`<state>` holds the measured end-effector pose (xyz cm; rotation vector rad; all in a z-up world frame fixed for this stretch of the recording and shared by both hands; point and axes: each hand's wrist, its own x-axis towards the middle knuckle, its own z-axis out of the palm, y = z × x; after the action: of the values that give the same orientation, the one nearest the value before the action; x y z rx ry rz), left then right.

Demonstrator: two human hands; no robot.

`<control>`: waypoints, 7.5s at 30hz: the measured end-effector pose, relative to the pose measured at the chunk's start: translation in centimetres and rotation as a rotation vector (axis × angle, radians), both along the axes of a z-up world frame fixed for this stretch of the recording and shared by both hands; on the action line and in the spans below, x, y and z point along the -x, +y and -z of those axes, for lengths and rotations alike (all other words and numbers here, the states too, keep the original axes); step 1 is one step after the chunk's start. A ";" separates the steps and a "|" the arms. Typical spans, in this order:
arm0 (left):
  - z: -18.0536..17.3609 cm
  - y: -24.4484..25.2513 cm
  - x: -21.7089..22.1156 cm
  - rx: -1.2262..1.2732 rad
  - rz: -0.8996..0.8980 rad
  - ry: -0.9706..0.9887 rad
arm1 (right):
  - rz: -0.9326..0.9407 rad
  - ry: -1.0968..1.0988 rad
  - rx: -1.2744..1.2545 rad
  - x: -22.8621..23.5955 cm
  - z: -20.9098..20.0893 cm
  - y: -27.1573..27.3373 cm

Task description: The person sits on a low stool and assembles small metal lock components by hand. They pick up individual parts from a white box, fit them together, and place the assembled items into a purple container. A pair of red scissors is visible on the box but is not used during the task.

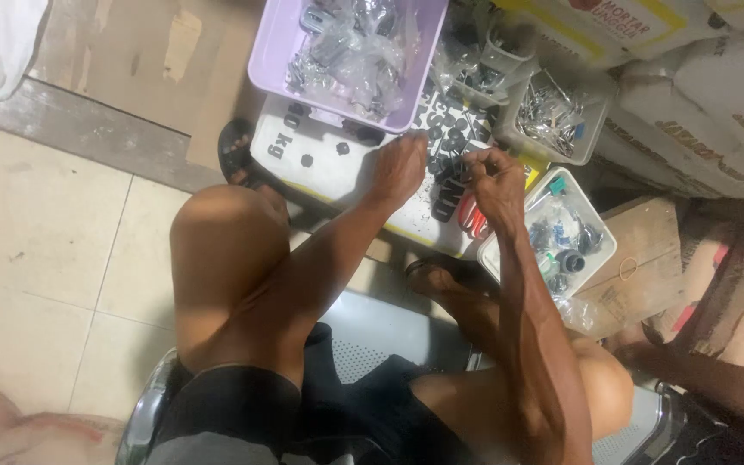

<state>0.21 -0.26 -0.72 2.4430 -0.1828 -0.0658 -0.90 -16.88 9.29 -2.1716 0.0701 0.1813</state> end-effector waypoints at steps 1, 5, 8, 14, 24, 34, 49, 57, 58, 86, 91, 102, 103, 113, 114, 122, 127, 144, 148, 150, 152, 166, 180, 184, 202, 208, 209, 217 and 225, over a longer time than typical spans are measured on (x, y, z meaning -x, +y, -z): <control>0.7 -0.3 -0.2 -0.009 -0.015 -0.006 | 0.061 0.036 -0.114 0.1 -0.4 -0.1; 1.3 -0.9 -1.2 -0.054 -0.042 -0.061 | 0.136 0.071 -0.328 -0.3 -0.9 -1.7; 1.2 -0.8 -1.3 -0.060 -0.050 -0.086 | 0.163 0.016 -0.420 0.3 -3.7 -1.5; -0.2 -1.4 -1.3 -0.107 -0.076 -0.060 | 0.335 0.032 -0.542 1.4 -8.5 0.3; -2.3 -1.1 0.8 -0.190 0.000 -0.111 | 0.354 -0.031 -0.654 1.9 -10.2 0.5; -3.6 -3.4 -1.1 0.782 -0.207 -0.081 | 0.140 -0.166 -0.419 1.8 -10.9 0.0; -12.9 -0.9 -1.1 1.299 -0.358 0.353 | 0.038 -0.232 -0.199 1.5 -8.4 1.1; -10.3 -2.9 -1.6 0.996 -0.081 0.057 | 0.072 -0.215 -0.175 1.0 -8.6 1.1; -10.7 -2.7 -1.6 1.007 -0.065 0.094 | 0.090 -0.225 -0.213 0.8 -8.3 1.2; -6.3 1.7 2.0 0.085 0.060 0.293 | -0.119 0.000 0.628 -5.7 10.2 0.2; -7.0 1.4 1.1 0.040 0.099 0.210 | -0.115 0.027 0.720 -6.3 10.8 0.5; -2.2 -1.5 -1.7 0.025 0.029 0.125 | -0.092 -0.100 0.552 -4.9 10.3 -0.6; -1.7 -1.9 -1.9 -0.021 0.032 0.107 | -0.086 -0.078 0.564 -5.2 11.3 -1.0; -1.6 -2.2 -1.6 0.004 -0.012 -0.026 | -0.045 -0.122 0.514 -4.7 7.1 0.5; -0.9 -2.4 -1.7 0.006 -0.011 -0.035 | -0.042 -0.131 0.517 -4.4 6.8 0.2; 4.7 -3.3 -1.1 0.142 -0.057 -0.084 | 0.084 -0.134 -0.001 -1.6 -0.4 -0.4; 0.0 -4.2 -0.4 0.590 -0.070 -0.043 | 0.107 -0.178 -0.114 0.0 -4.7 -2.2; -17.8 0.2 0.0 1.177 -0.250 0.317 | 0.166 -0.347 -0.413 2.1 -11.3 0.9; -19.3 -0.1 0.1 1.220 -0.263 0.346 | 0.158 -0.376 -0.426 2.5 -12.5 1.8; -18.9 -0.3 0.1 1.255 -0.280 0.373 | 0.160 -0.383 -0.431 2.5 -12.4 2.0; -18.3 -0.2 0.0 1.277 -0.292 0.423 | 0.152 -0.389 -0.416 2.3 -11.8 2.1; -14.1 -3.1 -1.7 0.772 -0.200 -0.112 | 0.032 -0.679 0.071 0.6 -8.7 2.3; -17.1 -1.0 -3.5 0.880 -0.142 0.029 | -0.025 -0.123 -0.476 -1.3 -11.7 2.0; -15.2 -0.7 -4.0 0.931 -0.032 0.108 | 0.011 -0.026 -0.485 -1.8 -10.2 1.9; -18.3 1.4 -4.6 0.404 -0.110 0.389 | -0.273 -0.278 0.244 -3.6 7.0 1.1; -15.5 1.9 -2.6 0.195 0.053 0.540 | -0.393 -0.341 0.580 -3.0 10.7 -0.2; -12.4 1.1 -2.9 0.054 0.101 0.522 | -0.420 -0.361 0.662 -3.1 11.3 -0.5; -2.8 0.7 -0.3 -0.032 0.069 0.392 | -0.426 -0.279 0.545 -3.1 9.0 -0.9; -3.3 0.0 0.1 -0.013 0.222 0.051 | -0.107 -0.001 -0.142 -1.5 -3.8 -1.0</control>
<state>0.14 -0.25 2.60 2.4222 -0.4318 -0.2274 0.60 -17.86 13.12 -2.0352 -0.0579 0.2397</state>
